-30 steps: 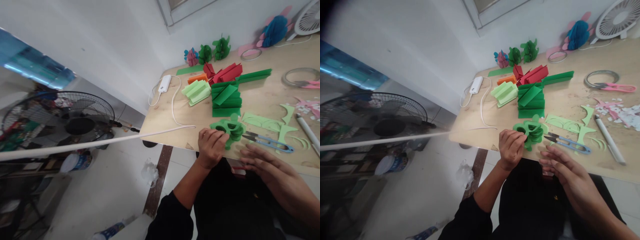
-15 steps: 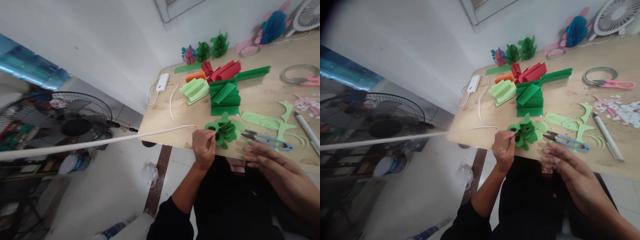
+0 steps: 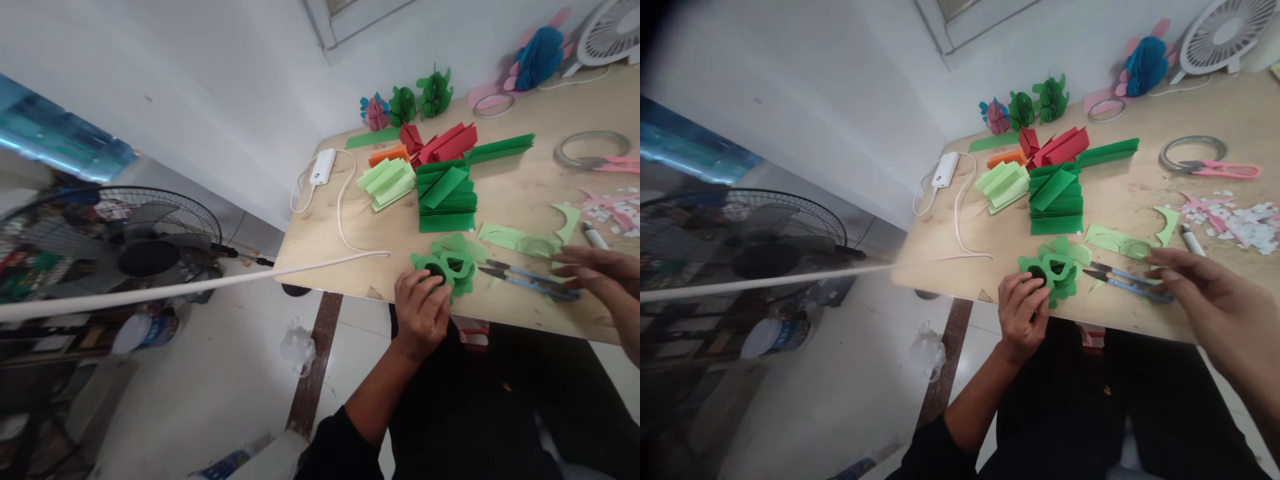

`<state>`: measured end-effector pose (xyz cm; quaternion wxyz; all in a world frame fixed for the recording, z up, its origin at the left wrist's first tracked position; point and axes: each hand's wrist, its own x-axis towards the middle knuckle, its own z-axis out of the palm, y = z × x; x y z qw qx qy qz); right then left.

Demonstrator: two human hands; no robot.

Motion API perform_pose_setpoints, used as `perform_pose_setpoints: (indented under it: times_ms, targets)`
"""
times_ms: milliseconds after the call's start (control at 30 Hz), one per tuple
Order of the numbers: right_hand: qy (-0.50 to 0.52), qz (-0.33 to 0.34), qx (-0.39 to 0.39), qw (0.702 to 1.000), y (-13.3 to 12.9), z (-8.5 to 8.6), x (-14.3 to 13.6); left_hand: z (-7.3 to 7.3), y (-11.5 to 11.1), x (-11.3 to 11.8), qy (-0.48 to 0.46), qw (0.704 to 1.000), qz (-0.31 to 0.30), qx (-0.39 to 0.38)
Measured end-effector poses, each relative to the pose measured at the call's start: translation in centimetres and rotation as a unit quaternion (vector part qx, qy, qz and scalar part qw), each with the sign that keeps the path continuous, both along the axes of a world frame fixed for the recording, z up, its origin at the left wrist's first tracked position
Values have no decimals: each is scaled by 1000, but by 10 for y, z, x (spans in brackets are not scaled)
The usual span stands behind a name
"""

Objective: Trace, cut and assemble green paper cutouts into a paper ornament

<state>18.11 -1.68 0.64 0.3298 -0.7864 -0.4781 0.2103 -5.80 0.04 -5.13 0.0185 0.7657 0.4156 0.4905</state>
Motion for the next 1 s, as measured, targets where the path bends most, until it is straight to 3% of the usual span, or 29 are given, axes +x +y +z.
perform_pose_setpoints:
  times_ms: [167,567,800,1000]
  targets:
    - [-178,80,-1,981,18,-9,26,-3,-6,0,34,999,23,-23]
    - [-329,201,17,923,53,-42,49,-2,-6,3,23,999,25,-34]
    - [-369,234,-13,899,65,-35,44,-2,-6,4,26,999,29,-33]
    - [-363,218,-35,906,66,-28,33,-2,-7,4,19,999,23,-30]
